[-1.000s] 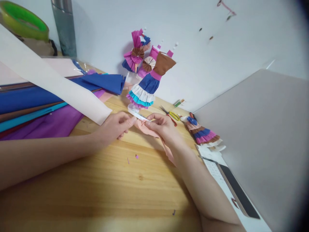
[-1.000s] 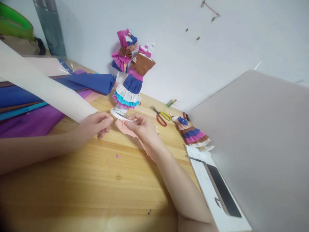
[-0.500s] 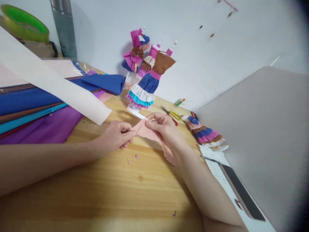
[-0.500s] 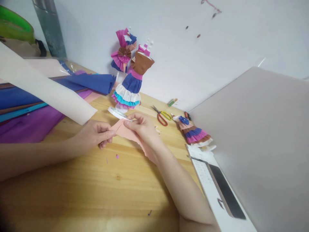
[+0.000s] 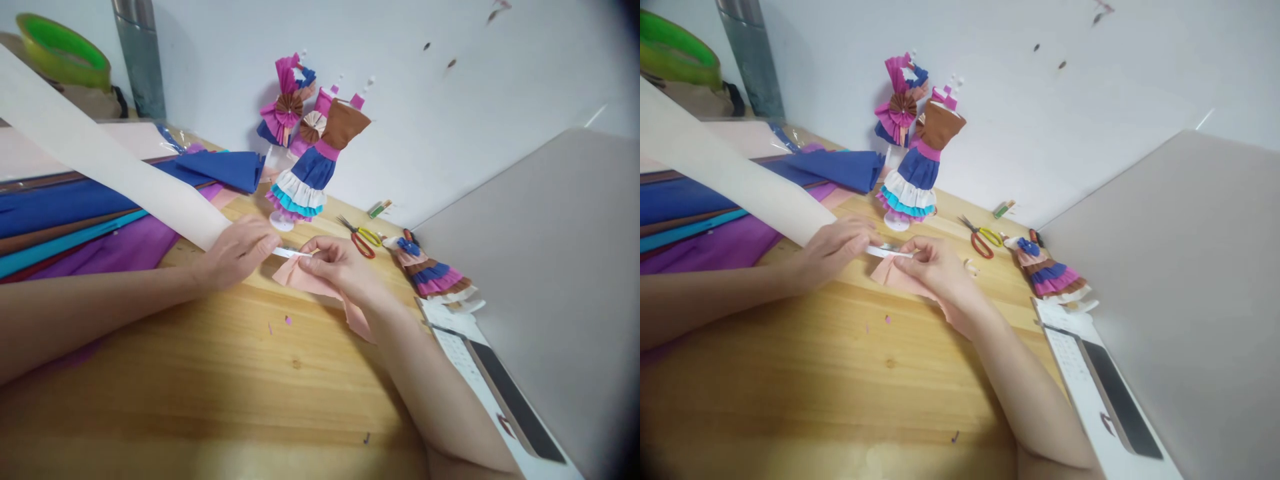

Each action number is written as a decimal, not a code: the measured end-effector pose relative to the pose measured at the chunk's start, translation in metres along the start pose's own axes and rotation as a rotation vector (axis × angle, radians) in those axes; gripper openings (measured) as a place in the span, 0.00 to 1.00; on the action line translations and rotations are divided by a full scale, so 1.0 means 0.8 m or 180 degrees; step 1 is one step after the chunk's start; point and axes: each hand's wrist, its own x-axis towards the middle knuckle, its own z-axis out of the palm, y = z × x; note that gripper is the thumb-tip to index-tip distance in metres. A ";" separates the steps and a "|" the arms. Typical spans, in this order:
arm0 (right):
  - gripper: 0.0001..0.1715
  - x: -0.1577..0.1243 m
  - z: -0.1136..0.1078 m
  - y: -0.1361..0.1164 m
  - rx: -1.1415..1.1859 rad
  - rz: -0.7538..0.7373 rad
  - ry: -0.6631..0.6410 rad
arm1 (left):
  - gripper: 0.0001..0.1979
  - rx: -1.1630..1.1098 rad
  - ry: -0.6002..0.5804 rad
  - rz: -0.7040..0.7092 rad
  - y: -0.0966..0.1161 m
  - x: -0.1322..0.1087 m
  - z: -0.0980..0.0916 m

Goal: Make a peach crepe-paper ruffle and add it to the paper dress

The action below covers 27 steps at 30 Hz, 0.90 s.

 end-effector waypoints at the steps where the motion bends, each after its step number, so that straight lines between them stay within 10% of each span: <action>1: 0.18 0.001 -0.001 0.001 -0.0099 -0.0018 -0.0051 | 0.19 -0.0057 -0.0269 0.0028 -0.002 0.000 0.001; 8: 0.12 0.000 0.008 0.007 -0.1025 -0.0424 0.0054 | 0.18 -0.0287 -0.1333 -0.0065 0.002 -0.006 0.010; 27: 0.33 -0.015 0.025 0.001 -0.2685 -0.0996 0.0815 | 0.15 0.0125 -0.0716 0.0455 -0.001 -0.010 0.012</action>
